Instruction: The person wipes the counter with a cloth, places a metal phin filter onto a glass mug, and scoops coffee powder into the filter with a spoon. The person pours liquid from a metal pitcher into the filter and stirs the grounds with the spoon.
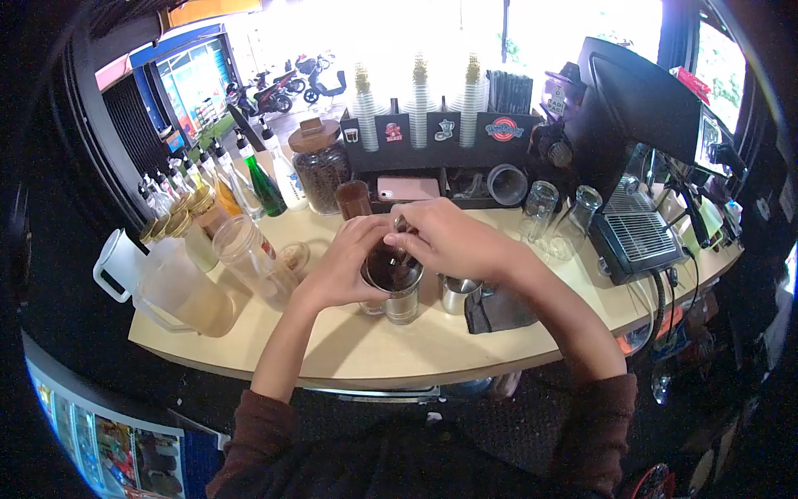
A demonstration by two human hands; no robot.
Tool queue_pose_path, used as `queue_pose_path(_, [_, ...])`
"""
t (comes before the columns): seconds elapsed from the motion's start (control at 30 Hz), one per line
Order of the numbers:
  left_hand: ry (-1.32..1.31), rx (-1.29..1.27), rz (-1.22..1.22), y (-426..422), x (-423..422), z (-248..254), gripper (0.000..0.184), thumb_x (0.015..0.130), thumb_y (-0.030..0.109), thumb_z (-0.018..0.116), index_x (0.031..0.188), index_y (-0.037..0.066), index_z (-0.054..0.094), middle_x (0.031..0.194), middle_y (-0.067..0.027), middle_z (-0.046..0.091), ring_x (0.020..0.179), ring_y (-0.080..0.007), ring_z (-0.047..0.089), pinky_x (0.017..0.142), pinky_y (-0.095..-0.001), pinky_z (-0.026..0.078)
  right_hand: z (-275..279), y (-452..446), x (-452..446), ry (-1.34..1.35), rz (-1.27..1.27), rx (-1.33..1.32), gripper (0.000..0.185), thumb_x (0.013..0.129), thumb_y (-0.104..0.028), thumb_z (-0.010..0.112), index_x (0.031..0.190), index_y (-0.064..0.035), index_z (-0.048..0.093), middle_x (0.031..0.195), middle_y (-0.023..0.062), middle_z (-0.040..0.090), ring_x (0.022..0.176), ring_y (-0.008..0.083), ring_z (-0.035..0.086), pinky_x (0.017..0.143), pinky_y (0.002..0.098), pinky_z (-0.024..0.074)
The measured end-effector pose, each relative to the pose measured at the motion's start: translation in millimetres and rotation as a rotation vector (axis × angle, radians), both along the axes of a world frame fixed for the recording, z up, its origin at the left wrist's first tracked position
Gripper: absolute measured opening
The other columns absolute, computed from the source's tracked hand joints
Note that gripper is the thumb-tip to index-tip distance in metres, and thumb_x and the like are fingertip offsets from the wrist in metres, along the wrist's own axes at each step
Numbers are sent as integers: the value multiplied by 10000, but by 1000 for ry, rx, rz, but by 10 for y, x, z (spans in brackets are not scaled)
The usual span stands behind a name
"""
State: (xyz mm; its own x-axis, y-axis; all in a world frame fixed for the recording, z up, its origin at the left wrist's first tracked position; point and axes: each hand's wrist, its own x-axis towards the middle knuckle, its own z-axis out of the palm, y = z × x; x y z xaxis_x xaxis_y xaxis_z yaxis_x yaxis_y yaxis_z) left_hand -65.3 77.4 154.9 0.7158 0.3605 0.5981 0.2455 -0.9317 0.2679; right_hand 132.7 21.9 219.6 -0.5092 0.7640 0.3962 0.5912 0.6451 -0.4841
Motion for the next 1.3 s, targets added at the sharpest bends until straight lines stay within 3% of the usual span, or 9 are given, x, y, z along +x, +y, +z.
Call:
queue_pose_path(0.23, [35,25,35,-3,-20,-34,793,477,237,808,1169,21,488,1211,-137,466,1147,-340,431,998,-442,339,-37,54,0,-28,-35,10,194,879,-188,579,853,3,559,648,137,522,562,239,488,559,339,406])
queue_pose_path(0.37, [-64,-43,22,-9,2,-76,742,499,216,799,1159,84,485,1145,-106,497,1109,-313,465,983,-438,327,-83,-2,8,-43,21,-15,170,878,-161,578,865,8,565,648,122,523,544,177,481,536,310,398])
queue_pose_path(0.43, [-80,-75,38,-32,7,-120,736,499,211,798,1155,87,488,1140,-104,500,1104,-313,469,979,-433,332,-23,-52,26,108,-65,-160,223,891,-202,566,922,18,584,712,178,580,613,245,560,601,362,437])
queue_pose_path(0.47, [-117,-82,64,-41,12,-150,732,497,211,799,1151,89,492,1135,-101,504,1098,-311,471,977,-429,335,-126,19,104,108,-25,-130,209,890,-200,574,923,7,587,656,153,560,578,185,538,569,335,430])
queue_pose_path(0.8, [-413,-125,145,-76,92,-381,763,452,163,823,1140,87,501,1102,-104,515,1060,-311,496,928,-411,387,-246,-118,106,228,33,-250,186,899,-177,562,930,2,603,705,88,596,655,103,553,593,277,451])
queue_pose_path(0.9, [-505,-204,205,-102,122,-422,753,457,164,828,1130,79,501,1103,-106,516,1060,-308,498,935,-405,381,-291,-159,89,371,26,-211,165,893,-152,567,938,0,611,758,109,622,684,148,597,635,296,475])
queue_pose_path(0.97, [-510,-187,228,-119,120,-411,751,459,164,832,1127,73,501,1100,-110,516,1056,-307,503,927,-401,390,-257,-224,84,158,50,-49,146,881,-124,574,941,2,618,827,132,643,708,225,622,673,322,489])
queue_pose_path(1.07, [-544,-168,232,-114,149,-431,747,465,162,840,1123,61,499,1093,-118,516,1040,-308,513,909,-394,409,-256,-239,89,166,-6,69,134,869,-104,579,933,6,621,872,146,649,750,284,628,695,332,491])
queue_pose_path(1.3, [-636,-164,231,-186,233,-438,735,493,181,865,1109,42,489,1070,-108,497,997,-267,529,872,-353,443,-358,-262,82,236,18,13,135,858,-103,586,927,8,619,874,143,649,780,292,629,695,343,491])
